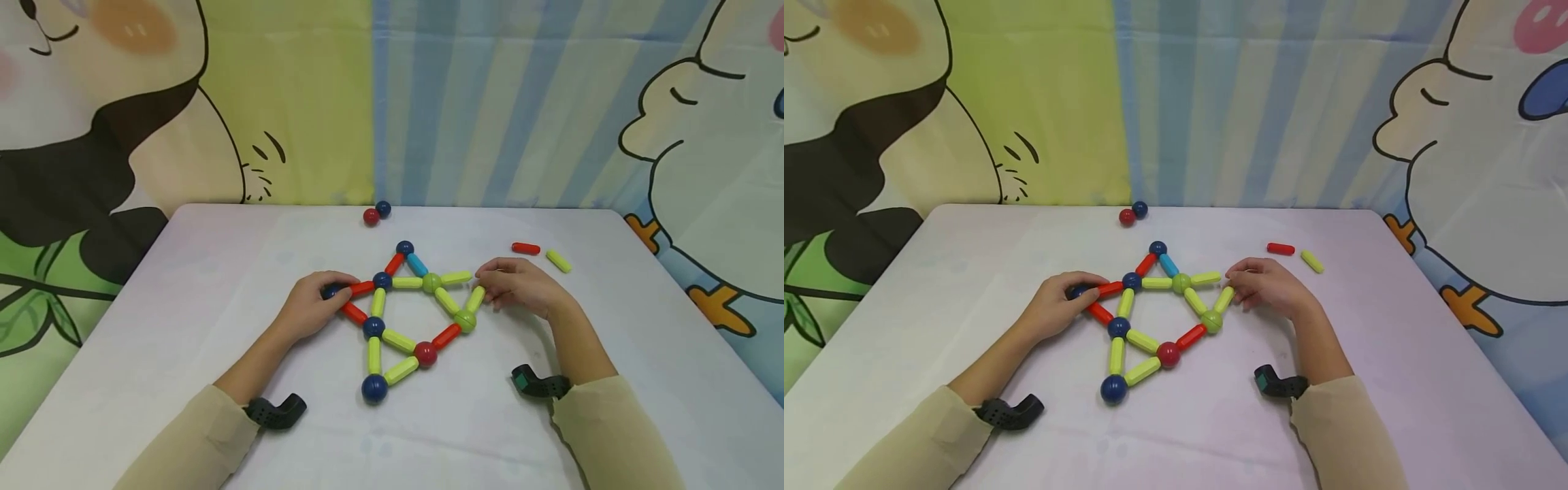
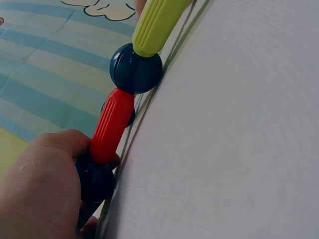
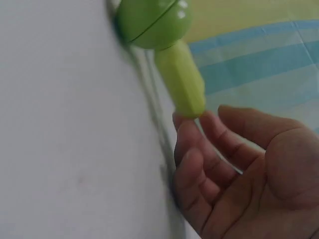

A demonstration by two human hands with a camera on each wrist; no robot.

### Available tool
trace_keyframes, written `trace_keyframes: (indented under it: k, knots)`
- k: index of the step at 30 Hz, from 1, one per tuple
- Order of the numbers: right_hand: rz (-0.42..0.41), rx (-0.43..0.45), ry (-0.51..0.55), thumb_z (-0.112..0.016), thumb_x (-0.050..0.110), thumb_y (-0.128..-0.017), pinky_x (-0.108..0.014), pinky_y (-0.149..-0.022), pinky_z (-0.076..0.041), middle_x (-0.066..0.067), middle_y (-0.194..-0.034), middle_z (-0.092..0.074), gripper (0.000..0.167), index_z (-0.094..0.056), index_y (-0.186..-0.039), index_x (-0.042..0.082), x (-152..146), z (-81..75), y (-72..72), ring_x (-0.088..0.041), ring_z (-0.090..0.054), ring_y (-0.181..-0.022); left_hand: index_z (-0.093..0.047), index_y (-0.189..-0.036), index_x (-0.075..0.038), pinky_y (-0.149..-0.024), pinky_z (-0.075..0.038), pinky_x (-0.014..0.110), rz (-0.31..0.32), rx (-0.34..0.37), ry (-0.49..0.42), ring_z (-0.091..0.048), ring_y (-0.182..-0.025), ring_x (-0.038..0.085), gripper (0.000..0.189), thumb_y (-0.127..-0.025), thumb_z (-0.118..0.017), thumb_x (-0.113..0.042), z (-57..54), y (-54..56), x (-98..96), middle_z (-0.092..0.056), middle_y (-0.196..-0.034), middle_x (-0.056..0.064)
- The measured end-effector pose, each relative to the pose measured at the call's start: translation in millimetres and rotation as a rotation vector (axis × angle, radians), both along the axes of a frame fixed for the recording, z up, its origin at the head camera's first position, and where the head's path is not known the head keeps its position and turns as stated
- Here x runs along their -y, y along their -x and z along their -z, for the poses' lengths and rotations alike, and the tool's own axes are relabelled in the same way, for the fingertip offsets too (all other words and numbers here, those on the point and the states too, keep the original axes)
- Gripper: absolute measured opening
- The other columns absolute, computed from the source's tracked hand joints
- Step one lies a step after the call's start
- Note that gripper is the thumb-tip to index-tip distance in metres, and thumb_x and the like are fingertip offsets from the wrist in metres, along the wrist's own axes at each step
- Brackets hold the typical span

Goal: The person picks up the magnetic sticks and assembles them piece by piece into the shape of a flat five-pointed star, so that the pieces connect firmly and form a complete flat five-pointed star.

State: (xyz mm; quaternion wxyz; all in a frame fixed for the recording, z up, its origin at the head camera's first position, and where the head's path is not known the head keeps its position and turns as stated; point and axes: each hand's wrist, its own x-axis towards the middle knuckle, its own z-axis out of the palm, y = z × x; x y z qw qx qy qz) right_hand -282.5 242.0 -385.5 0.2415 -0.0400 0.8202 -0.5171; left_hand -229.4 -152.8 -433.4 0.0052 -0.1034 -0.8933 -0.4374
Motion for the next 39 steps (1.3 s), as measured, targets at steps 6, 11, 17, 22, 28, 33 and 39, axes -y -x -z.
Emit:
trace_keyframes:
  k: [6, 11, 17, 22, 28, 33, 39]
  knots:
    - [0.107, -0.138, -0.138, -0.054, 0.03, -0.107, -0.029, -0.084, -0.056, -0.019, -0.128, -0.065, 0.041, -0.056, -0.136, 0.001, 20, -23.0, 11.9, -0.031, -0.062, -0.108, -0.076, -0.122, -0.02, -0.113, -0.044, 0.055, -0.012, 0.002, -0.004, -0.06, -0.127, 0.029, 0.025, -0.1, -0.065, -0.024, -0.5, -1.2, -2.9, -0.072, -0.127, 0.004]
    - [0.171, -0.229, -0.059, -0.053, 0.028, -0.107, -0.026, -0.084, -0.058, -0.021, -0.131, -0.064, 0.04, -0.055, -0.139, 0.004, 49, -31.6, 26.6, -0.04, -0.062, -0.117, -0.076, -0.122, -0.02, -0.112, -0.045, 0.054, -0.004, -0.006, -0.019, -0.06, -0.126, 0.029, 0.025, -0.1, -0.065, -0.023, 2.3, -1.4, -3.2, -0.072, -0.127, 0.004]
    - [0.155, -0.296, 0.044, -0.055, 0.023, -0.105, -0.029, -0.085, -0.06, -0.023, -0.132, -0.063, 0.035, -0.058, -0.137, 0.008, 86, -30.9, 40.1, -0.043, -0.06, -0.117, -0.076, -0.121, -0.02, -0.112, -0.045, 0.054, -0.004, 0.001, -0.027, -0.06, -0.126, 0.028, 0.024, -0.1, -0.066, -0.024, 5.5, -3.5, -3.2, -0.072, -0.127, 0.004]
    - [0.112, -0.362, 0.013, -0.059, 0.024, -0.104, -0.045, -0.097, -0.056, -0.017, -0.133, -0.063, 0.036, -0.06, -0.137, 0.011, 112, -30.3, 52.8, -0.037, -0.059, -0.119, -0.077, -0.121, -0.021, -0.112, -0.045, 0.053, -0.016, -0.008, -0.023, -0.06, -0.126, 0.028, 0.024, -0.1, -0.066, -0.025, 3.2, -2.5, -3.3, -0.072, -0.126, 0.003]
    - [0.068, -0.344, -0.061, -0.062, 0.027, -0.103, -0.05, -0.107, -0.05, -0.012, -0.141, -0.059, 0.039, -0.06, -0.141, 0.018, 140, -24.1, 70.9, -0.031, -0.055, -0.127, -0.077, -0.12, -0.021, -0.112, -0.045, 0.053, -0.018, -0.006, -0.026, -0.061, -0.126, 0.028, 0.024, -0.099, -0.066, -0.024, 2.1, -1.3, -2.5, -0.073, -0.126, 0.003]
    - [0.053, -0.281, -0.063, -0.064, 0.026, -0.102, -0.047, -0.104, -0.053, -0.012, -0.143, -0.058, 0.045, -0.057, -0.146, 0.019, 156, -17.7, 84.4, -0.032, -0.058, -0.122, -0.077, -0.12, -0.021, -0.111, -0.046, 0.052, -0.016, -0.017, -0.03, -0.062, -0.124, 0.027, 0.024, -0.099, -0.066, -0.024, 2.9, -1.2, -2.4, -0.073, -0.125, 0.003]
    - [0.043, -0.209, -0.067, -0.065, 0.021, -0.101, -0.047, -0.105, -0.052, -0.015, -0.141, -0.058, 0.049, -0.054, -0.149, 0.022, 170, -11.7, 93.0, -0.034, -0.06, -0.118, -0.078, -0.119, -0.021, -0.111, -0.047, 0.051, -0.018, -0.023, -0.034, -0.063, -0.122, 0.026, 0.023, -0.099, -0.067, -0.023, 2.6, -0.4, -2.6, -0.073, -0.123, 0.002]
